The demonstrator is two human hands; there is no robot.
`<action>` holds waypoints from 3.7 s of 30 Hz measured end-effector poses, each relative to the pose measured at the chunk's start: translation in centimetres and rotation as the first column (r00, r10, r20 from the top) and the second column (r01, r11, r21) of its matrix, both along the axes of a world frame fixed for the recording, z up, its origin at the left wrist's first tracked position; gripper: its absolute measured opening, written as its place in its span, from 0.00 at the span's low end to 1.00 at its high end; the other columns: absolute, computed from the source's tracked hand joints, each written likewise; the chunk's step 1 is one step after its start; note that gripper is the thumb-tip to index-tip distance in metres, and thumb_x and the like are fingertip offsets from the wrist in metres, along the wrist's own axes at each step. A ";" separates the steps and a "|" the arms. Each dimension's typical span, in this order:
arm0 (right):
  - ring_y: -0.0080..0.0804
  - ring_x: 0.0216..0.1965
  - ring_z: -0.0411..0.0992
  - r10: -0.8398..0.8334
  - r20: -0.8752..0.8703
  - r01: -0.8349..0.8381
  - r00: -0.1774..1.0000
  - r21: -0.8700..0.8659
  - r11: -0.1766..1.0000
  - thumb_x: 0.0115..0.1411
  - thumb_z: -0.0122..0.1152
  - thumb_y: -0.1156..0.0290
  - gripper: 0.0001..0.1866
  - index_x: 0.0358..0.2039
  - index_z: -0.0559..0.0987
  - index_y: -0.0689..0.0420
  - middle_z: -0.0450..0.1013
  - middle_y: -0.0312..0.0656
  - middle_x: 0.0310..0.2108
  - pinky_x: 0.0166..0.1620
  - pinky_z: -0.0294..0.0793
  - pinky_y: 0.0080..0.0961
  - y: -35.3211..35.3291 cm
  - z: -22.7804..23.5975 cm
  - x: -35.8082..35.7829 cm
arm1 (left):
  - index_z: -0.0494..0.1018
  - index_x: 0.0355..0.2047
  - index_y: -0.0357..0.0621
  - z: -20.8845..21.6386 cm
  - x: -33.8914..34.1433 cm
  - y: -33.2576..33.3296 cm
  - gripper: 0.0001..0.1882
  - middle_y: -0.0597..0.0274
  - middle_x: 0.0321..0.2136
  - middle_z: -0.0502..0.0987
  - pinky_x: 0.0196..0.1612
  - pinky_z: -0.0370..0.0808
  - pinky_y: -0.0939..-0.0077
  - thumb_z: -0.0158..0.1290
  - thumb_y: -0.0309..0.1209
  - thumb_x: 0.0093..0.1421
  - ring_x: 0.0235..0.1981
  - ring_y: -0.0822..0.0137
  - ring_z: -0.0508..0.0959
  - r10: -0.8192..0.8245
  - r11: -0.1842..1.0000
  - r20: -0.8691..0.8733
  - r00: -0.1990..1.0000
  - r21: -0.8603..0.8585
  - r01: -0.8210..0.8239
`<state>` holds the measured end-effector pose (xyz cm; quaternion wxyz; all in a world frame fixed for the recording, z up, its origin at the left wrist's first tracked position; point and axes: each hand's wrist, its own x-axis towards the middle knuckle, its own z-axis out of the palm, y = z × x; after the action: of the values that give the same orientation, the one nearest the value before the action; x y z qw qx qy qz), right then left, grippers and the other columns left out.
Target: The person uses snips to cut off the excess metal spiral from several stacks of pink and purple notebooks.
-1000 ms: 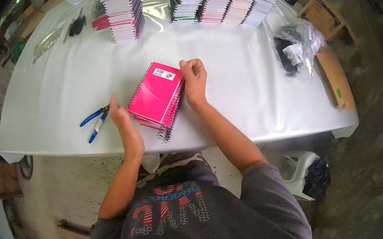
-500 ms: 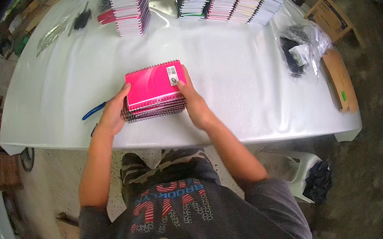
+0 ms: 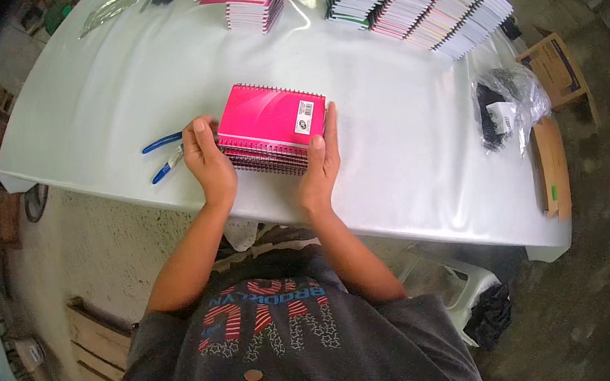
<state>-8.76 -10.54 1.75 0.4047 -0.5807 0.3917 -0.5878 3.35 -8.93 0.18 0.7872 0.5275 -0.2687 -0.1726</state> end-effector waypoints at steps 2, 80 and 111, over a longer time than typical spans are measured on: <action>0.40 0.64 0.48 -0.042 -0.050 0.040 0.998 -0.044 0.998 0.65 0.34 0.45 0.38 0.62 0.52 0.65 0.50 0.51 0.64 0.64 0.44 0.31 0.3 -0.3 -0.1 | 0.67 0.24 0.35 -0.3 -0.7 -0.2 0.17 0.67 0.20 0.66 0.29 0.64 0.80 0.47 0.37 0.64 0.24 0.77 0.63 0.092 0.996 0.131 0.987 -0.025 -0.089; 0.40 0.18 0.70 0.323 -0.748 -0.607 -0.579 0.661 0.442 0.35 0.63 0.68 0.13 0.20 0.78 0.64 0.73 0.50 0.19 0.24 0.69 0.39 -9.0 3.6 14.3 | 0.71 0.40 0.45 1.0 -0.4 7.7 0.21 0.64 0.29 0.71 0.38 0.71 0.59 0.42 0.48 0.60 0.32 0.64 0.73 -0.372 0.679 -0.928 0.007 -0.267 0.684; 0.37 0.20 0.70 0.370 -0.731 -0.625 -0.574 0.683 0.378 0.34 0.64 0.71 0.10 0.20 0.78 0.62 0.75 0.46 0.20 0.26 0.69 0.36 -9.1 4.4 14.3 | 0.67 0.46 0.40 0.6 0.7 8.1 0.32 0.58 0.31 0.73 0.39 0.76 0.51 0.36 0.58 0.61 0.36 0.57 0.77 -0.446 0.517 -0.869 0.213 -0.056 0.854</action>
<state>5.57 -19.68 6.16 0.1804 -0.9244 0.0856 0.3250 4.06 -0.86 0.81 0.5131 0.3762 -0.0363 -0.7706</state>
